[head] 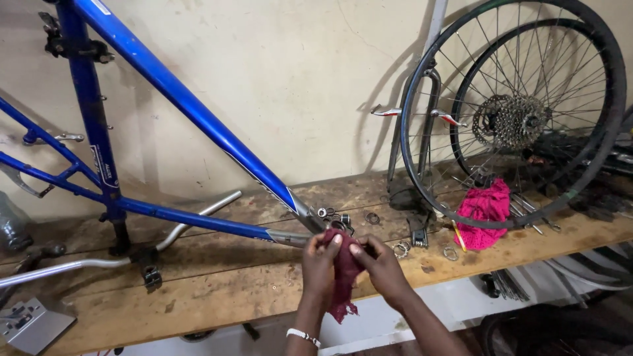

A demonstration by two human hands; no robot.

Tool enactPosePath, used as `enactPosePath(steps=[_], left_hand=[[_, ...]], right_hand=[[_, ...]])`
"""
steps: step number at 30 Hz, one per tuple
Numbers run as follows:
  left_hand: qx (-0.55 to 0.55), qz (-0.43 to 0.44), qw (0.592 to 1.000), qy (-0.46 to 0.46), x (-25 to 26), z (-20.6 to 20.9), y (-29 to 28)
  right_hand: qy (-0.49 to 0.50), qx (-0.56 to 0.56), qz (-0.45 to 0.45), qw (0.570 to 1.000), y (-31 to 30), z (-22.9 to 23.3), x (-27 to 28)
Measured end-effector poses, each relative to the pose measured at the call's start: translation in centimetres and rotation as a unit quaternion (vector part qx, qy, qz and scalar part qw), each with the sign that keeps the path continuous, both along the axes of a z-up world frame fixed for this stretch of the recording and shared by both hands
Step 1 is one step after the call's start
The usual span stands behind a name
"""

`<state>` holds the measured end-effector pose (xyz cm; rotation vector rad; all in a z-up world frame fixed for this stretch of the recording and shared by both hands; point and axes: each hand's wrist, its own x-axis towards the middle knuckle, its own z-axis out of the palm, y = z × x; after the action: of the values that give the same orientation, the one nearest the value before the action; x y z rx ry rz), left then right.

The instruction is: Cleaning the components of a bicycle bottom bracket using a rag and a small cleaning tool

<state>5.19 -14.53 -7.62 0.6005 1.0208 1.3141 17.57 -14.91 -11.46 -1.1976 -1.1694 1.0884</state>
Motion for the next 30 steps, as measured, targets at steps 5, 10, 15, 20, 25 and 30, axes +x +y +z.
enactPosePath(steps=[5,10,15,20,25,30], left_hand=[[-0.02,0.027,0.992,0.118,0.1,-4.5,1.0],[-0.006,-0.015,0.978,0.21,0.1,-6.6,2.1],[-0.062,-0.117,0.991,0.012,-0.1,-6.2,3.0],[-0.003,0.07,0.954,0.291,-1.6,-2.0,2.7],[0.047,0.323,0.884,0.336,-4.4,2.1,7.6],[0.134,0.312,0.919,0.202,-6.1,6.1,12.1]], right_hand=[[0.097,-0.05,-0.048,0.993,-0.5,-0.6,-1.0],[0.04,-0.029,-0.098,0.994,-0.1,-0.3,-1.2],[-0.218,0.068,-0.119,0.966,0.1,0.6,-1.9],[-0.266,0.019,-0.179,0.947,3.3,-1.2,0.0],[-0.308,0.048,-0.145,0.939,6.9,0.0,0.3],[-0.498,0.19,0.019,0.846,8.9,-0.2,-0.4]])
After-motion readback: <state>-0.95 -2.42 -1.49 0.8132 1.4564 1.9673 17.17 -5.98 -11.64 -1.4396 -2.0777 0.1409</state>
